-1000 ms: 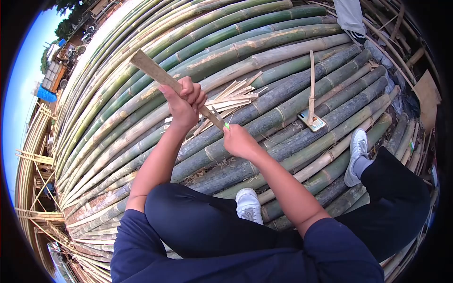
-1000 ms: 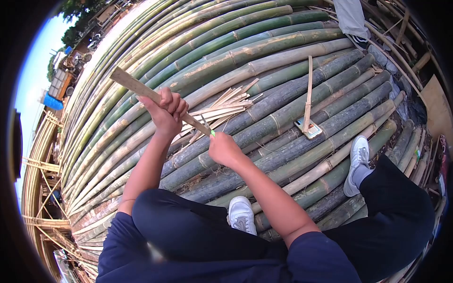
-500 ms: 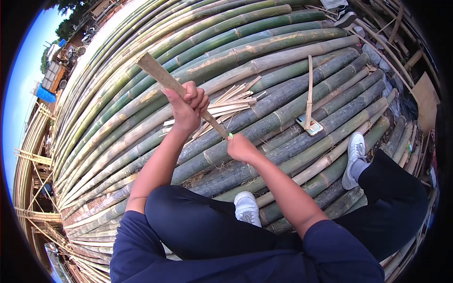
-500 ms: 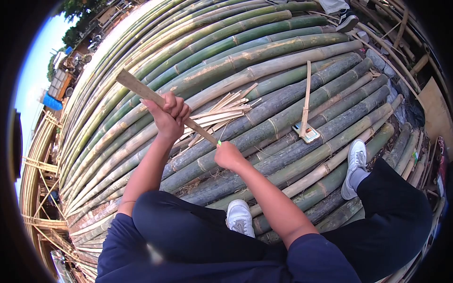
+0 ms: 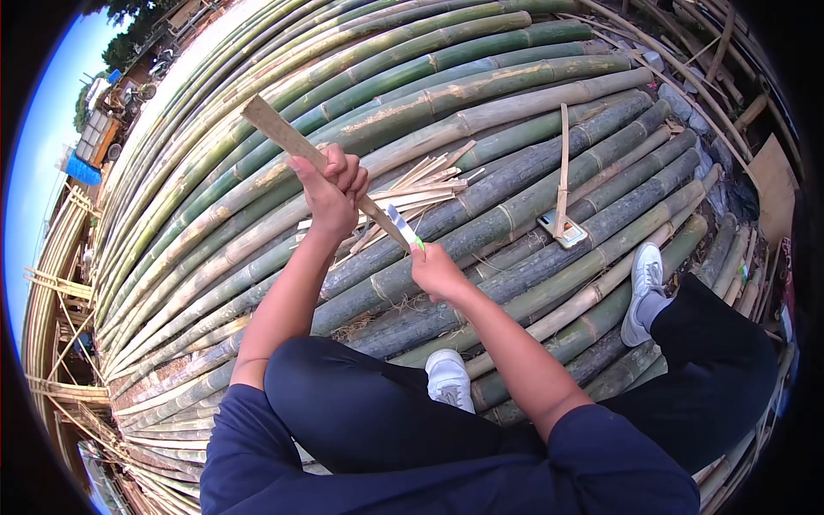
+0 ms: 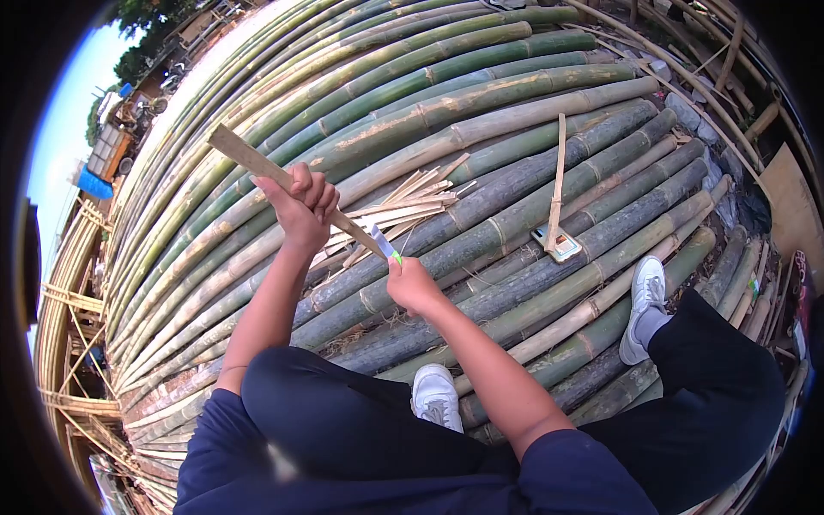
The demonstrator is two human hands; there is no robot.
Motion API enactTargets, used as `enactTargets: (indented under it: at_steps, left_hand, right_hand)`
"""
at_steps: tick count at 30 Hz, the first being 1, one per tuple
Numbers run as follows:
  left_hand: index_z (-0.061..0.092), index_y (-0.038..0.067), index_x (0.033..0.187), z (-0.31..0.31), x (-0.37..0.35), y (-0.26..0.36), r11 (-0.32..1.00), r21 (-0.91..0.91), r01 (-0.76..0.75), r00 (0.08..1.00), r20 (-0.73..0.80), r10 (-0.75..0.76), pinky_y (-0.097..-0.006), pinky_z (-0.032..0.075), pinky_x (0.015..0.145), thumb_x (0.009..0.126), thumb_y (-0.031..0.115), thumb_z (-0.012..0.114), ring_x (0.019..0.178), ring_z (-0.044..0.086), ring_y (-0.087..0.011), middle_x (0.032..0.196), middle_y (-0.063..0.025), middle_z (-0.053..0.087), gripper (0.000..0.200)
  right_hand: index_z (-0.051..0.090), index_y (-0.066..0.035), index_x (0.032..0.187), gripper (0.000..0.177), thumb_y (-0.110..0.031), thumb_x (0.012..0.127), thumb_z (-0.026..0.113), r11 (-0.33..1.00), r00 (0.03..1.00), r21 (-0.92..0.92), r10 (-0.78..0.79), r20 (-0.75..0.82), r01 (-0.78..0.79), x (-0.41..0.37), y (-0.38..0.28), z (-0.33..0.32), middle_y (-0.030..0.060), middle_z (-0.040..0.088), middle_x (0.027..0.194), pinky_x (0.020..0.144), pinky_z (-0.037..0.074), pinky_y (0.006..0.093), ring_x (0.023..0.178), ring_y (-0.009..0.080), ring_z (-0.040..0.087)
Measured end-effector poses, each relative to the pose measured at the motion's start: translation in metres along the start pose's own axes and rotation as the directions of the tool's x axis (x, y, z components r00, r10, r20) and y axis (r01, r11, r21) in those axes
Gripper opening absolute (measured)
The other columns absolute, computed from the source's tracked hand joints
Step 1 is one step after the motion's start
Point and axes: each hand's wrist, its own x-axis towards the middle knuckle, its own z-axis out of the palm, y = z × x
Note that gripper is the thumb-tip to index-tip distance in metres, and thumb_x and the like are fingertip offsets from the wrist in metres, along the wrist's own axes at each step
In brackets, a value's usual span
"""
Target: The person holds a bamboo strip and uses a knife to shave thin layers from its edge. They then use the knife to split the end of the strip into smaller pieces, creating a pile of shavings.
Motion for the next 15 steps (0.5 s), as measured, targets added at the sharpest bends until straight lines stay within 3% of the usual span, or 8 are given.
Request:
enactTargets:
  at_steps: [2, 4, 5, 7, 8, 10, 15]
  left_hand:
    - [0.027, 0.018, 0.063, -0.001, -0.002, 0.001, 1.000, 0.007, 0.009, 1.000, 0.004, -0.009, -0.0234, 0.017, 0.039, 0.079, 0.084, 0.026, 0.039, 0.018, -0.0079, 0.048, 0.0061, 0.020, 0.068]
    - [0.027, 0.018, 0.063, 0.002, -0.002, 0.001, 1.000, 0.002, 0.004, 1.000, 0.021, -0.004, -0.0233, 0.018, 0.039, 0.080, 0.084, 0.025, 0.039, 0.019, -0.0080, 0.048, 0.0060, 0.020, 0.068]
    - [0.027, 0.018, 0.063, 0.001, -0.004, 0.000, 1.000, -0.010, 0.004, 0.999, 0.048, -0.004, -0.0231, 0.018, 0.039, 0.079, 0.084, 0.025, 0.039, 0.018, -0.0081, 0.048, 0.0059, 0.020, 0.068]
    - [0.026, 0.018, 0.063, 0.001, -0.003, 0.001, 1.000, -0.020, 0.001, 0.997, 0.073, 0.000, -0.0230, 0.018, 0.040, 0.079, 0.084, 0.026, 0.039, 0.018, -0.0081, 0.048, 0.0059, 0.020, 0.068]
    - [0.027, 0.018, 0.063, 0.000, -0.002, 0.000, 1.000, -0.028, 0.005, 0.997, 0.076, -0.002, -0.0230, 0.018, 0.039, 0.079, 0.084, 0.026, 0.039, 0.018, -0.0080, 0.048, 0.0059, 0.021, 0.068]
    - [0.027, 0.018, 0.063, -0.002, -0.006, 0.000, 0.999, -0.035, 0.023, 0.998, 0.065, -0.021, -0.0231, 0.019, 0.039, 0.079, 0.084, 0.027, 0.038, 0.018, -0.0080, 0.048, 0.0059, 0.021, 0.068]
    - [0.027, 0.017, 0.063, -0.005, 0.001, 0.000, 0.999, -0.034, 0.006, 1.000, 0.022, -0.005, -0.0233, 0.018, 0.039, 0.079, 0.084, 0.028, 0.038, 0.018, -0.0078, 0.048, 0.0059, 0.021, 0.068]
  right_hand:
    - [0.055, 0.004, 0.087, 0.037, -0.026, 0.100, 0.039, 1.000, 1.000, -0.007, 0.012, 0.009, -0.012, 0.003, 0.008, 0.005, 0.0169, 0.059, 0.061, 0.046, 0.047, 0.0427, 0.044, 0.0296, 0.058]
    - [0.058, 0.007, 0.088, 0.038, -0.024, 0.099, 0.040, 0.978, 0.999, -0.207, -0.029, -0.016, 0.025, 0.004, 0.008, -0.001, 0.0240, 0.064, 0.073, 0.060, 0.050, 0.0474, 0.062, 0.0390, 0.064]
    - [0.058, 0.007, 0.088, 0.038, -0.024, 0.099, 0.040, 0.977, 0.999, -0.210, -0.040, -0.025, 0.034, 0.006, 0.008, -0.008, 0.0240, 0.064, 0.073, 0.060, 0.050, 0.0474, 0.062, 0.0390, 0.064]
    - [0.061, 0.008, 0.089, 0.038, -0.024, 0.098, 0.042, 0.926, 1.000, -0.377, -0.023, 0.004, 0.023, 0.003, 0.005, -0.015, 0.0284, 0.064, 0.083, 0.072, 0.049, 0.0505, 0.080, 0.0452, 0.063]
    - [0.061, 0.008, 0.089, 0.038, -0.024, 0.098, 0.042, 0.926, 1.000, -0.377, -0.027, 0.004, 0.026, 0.002, 0.003, -0.016, 0.0284, 0.064, 0.083, 0.072, 0.049, 0.0505, 0.080, 0.0452, 0.063]
    - [0.061, 0.008, 0.089, 0.037, -0.024, 0.097, 0.044, 0.925, 0.956, -0.284, -0.284, -0.079, 0.251, -0.015, -0.013, -0.014, 0.0301, 0.063, 0.083, 0.076, 0.047, 0.0524, 0.084, 0.0475, 0.060]
    - [0.061, 0.007, 0.089, 0.035, -0.022, 0.097, 0.044, 0.940, 0.946, -0.234, -0.288, -0.148, 0.249, 0.002, 0.012, 0.004, 0.0302, 0.063, 0.084, 0.076, 0.047, 0.0533, 0.084, 0.0480, 0.060]
